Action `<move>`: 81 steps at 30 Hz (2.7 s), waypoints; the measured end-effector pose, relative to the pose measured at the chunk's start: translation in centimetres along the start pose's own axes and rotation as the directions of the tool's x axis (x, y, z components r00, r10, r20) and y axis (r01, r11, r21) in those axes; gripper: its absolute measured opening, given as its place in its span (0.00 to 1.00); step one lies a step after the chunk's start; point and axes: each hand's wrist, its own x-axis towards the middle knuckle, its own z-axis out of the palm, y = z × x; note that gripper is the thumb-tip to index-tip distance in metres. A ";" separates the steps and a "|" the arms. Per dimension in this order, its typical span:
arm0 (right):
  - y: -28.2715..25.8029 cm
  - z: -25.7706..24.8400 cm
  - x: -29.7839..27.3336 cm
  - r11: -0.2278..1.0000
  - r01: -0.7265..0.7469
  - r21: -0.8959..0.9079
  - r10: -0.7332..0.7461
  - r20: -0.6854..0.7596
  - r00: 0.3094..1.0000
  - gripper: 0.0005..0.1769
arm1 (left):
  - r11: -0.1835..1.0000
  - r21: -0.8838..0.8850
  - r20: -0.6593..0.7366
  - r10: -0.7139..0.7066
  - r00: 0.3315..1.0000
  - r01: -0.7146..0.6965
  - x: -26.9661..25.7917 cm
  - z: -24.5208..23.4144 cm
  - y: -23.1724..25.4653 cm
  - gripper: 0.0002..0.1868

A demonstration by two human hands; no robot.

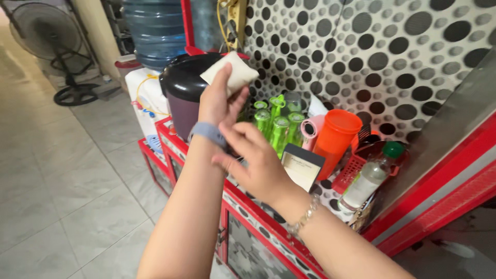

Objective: The person takes off their personal accessories one by one and stores them. They place sunglasses into a hard case, unfasten a smartwatch from their wrist and set it into a watch box with a cushion, remove a beaded bracelet and a ring, put the ring into a small plastic container, and close the boxes on the cabinet.

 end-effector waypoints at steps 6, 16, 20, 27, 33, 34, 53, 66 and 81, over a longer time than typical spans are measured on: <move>1.5 1.3 2.9 0.948 -0.274 0.161 0.289 -0.077 0.954 0.17 | 0.998 -0.066 -0.142 -0.019 0.990 0.010 2.2 -1.1 1.1 0.21; 1.5 0.9 4.6 0.962 -0.254 0.101 0.250 0.052 0.967 0.14 | 0.957 0.216 0.018 -0.203 0.979 0.194 2.0 -0.6 0.5 0.21; 1.4 0.0 4.8 0.771 -0.540 0.337 0.457 0.298 0.838 0.13 | 0.738 0.433 0.067 -0.599 0.798 0.517 1.1 -2.3 -1.6 0.23; 0.0 -4.1 8.2 0.618 -0.743 0.258 0.524 0.569 0.633 0.14 | 0.841 0.315 0.478 -0.541 0.692 0.441 0.2 -2.4 -1.4 0.26; -1.4 -5.0 10.3 0.597 -0.755 0.272 0.478 0.636 0.606 0.13 | 0.884 0.061 0.481 -0.432 0.763 0.463 -2.0 -0.5 -0.6 0.30; -1.3 -5.2 10.4 0.580 -0.771 0.263 0.483 0.651 0.586 0.13 | 0.883 0.038 0.468 -0.430 0.772 0.469 -2.2 -0.3 -0.6 0.31; -2.6 -4.4 6.6 0.997 0.077 0.014 -0.076 -0.075 0.994 0.25 | 0.889 -0.368 -0.026 -0.303 0.953 0.273 4.3 5.2 4.0 0.16; 0.3 -9.4 10.1 0.954 0.114 -0.276 0.048 0.520 0.853 0.06 | 0.944 0.292 -0.097 0.188 0.977 -0.152 2.8 3.6 -2.0 0.18; -1.6 -5.5 8.1 0.922 0.316 -0.225 -0.349 -0.126 0.928 0.11 | 0.837 -0.477 0.044 -0.283 0.958 0.269 7.3 6.0 2.5 0.18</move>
